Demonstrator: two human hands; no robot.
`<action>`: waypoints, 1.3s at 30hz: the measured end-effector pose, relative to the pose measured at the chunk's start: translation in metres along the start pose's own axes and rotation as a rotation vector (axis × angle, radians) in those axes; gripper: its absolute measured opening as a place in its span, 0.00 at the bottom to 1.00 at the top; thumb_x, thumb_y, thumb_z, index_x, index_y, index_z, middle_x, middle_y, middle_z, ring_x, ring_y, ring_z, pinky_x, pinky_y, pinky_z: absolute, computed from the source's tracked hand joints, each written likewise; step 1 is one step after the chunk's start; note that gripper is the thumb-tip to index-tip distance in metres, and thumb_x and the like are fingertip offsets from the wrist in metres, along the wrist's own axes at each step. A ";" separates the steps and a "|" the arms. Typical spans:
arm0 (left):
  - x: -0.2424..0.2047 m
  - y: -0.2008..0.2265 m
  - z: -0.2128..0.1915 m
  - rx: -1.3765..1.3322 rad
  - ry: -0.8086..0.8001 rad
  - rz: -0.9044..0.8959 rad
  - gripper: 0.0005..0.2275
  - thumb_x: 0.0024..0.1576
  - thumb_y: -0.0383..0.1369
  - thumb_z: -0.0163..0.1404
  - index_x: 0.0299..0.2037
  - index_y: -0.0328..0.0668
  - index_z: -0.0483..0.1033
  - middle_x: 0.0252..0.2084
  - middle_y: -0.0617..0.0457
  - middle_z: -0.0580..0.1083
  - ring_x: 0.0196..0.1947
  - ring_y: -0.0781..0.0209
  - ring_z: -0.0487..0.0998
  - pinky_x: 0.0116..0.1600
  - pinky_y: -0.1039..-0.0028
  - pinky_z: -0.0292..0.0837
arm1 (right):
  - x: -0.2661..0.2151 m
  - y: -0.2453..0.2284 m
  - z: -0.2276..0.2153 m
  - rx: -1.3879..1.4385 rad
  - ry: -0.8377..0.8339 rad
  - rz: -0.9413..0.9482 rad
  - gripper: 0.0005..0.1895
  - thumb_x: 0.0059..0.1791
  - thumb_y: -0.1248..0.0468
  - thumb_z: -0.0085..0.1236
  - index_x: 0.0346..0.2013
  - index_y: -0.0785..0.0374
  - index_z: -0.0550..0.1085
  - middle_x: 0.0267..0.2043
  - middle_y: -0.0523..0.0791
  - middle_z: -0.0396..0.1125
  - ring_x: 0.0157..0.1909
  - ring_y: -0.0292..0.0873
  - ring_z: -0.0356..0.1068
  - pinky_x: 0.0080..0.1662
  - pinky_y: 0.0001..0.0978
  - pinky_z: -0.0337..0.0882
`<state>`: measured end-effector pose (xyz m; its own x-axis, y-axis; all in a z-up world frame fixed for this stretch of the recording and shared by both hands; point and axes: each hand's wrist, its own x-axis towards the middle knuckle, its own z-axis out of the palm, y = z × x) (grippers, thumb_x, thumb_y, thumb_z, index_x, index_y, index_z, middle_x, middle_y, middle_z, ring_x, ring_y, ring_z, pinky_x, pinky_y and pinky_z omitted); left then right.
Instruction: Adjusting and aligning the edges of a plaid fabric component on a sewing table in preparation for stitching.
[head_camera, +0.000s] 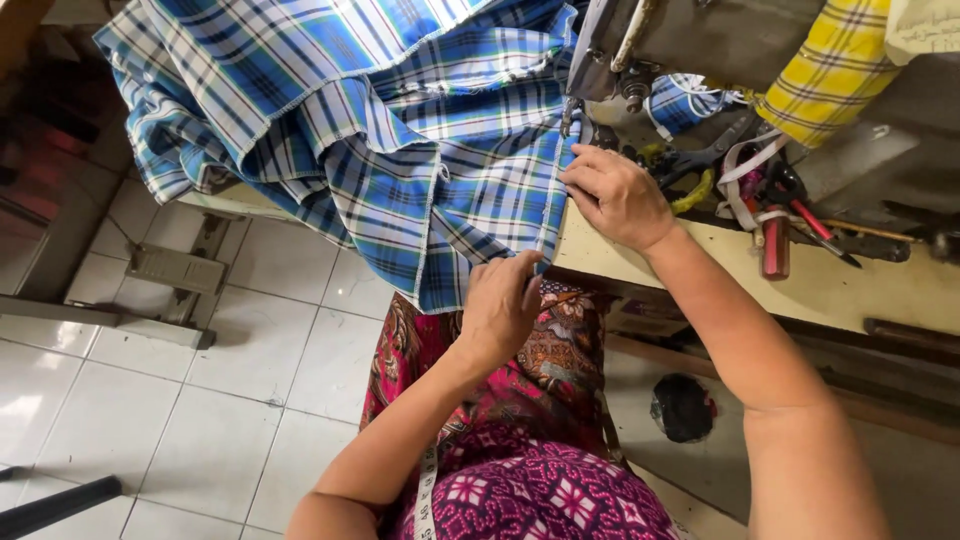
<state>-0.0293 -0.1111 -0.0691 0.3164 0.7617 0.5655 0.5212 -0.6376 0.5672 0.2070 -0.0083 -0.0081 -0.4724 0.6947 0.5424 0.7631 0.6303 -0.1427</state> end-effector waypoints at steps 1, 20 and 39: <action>0.000 0.001 -0.001 0.000 -0.001 0.001 0.19 0.60 0.35 0.51 0.62 0.46 0.68 0.36 0.52 0.75 0.39 0.52 0.77 0.49 0.61 0.69 | 0.000 0.000 0.001 0.000 0.001 0.001 0.03 0.54 0.62 0.60 0.41 0.55 0.80 0.46 0.39 0.72 0.63 0.46 0.72 0.60 0.39 0.72; 0.001 -0.007 0.001 0.263 0.033 0.178 0.21 0.55 0.32 0.51 0.61 0.48 0.72 0.32 0.58 0.71 0.30 0.60 0.74 0.41 0.69 0.65 | -0.003 -0.021 -0.011 0.097 -0.077 0.091 0.24 0.44 0.42 0.69 0.42 0.55 0.76 0.46 0.45 0.68 0.65 0.51 0.70 0.62 0.49 0.69; 0.052 0.013 -0.053 0.292 -0.251 0.387 0.16 0.63 0.39 0.48 0.54 0.35 0.77 0.55 0.43 0.72 0.64 0.42 0.69 0.64 0.51 0.62 | 0.010 -0.027 -0.021 0.075 -0.111 0.135 0.35 0.41 0.32 0.65 0.51 0.51 0.75 0.48 0.43 0.67 0.64 0.48 0.69 0.63 0.47 0.68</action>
<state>-0.0478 -0.0861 -0.0002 0.6897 0.5043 0.5197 0.5159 -0.8458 0.1361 0.1911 -0.0253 0.0182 -0.4171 0.8059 0.4201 0.7896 0.5503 -0.2717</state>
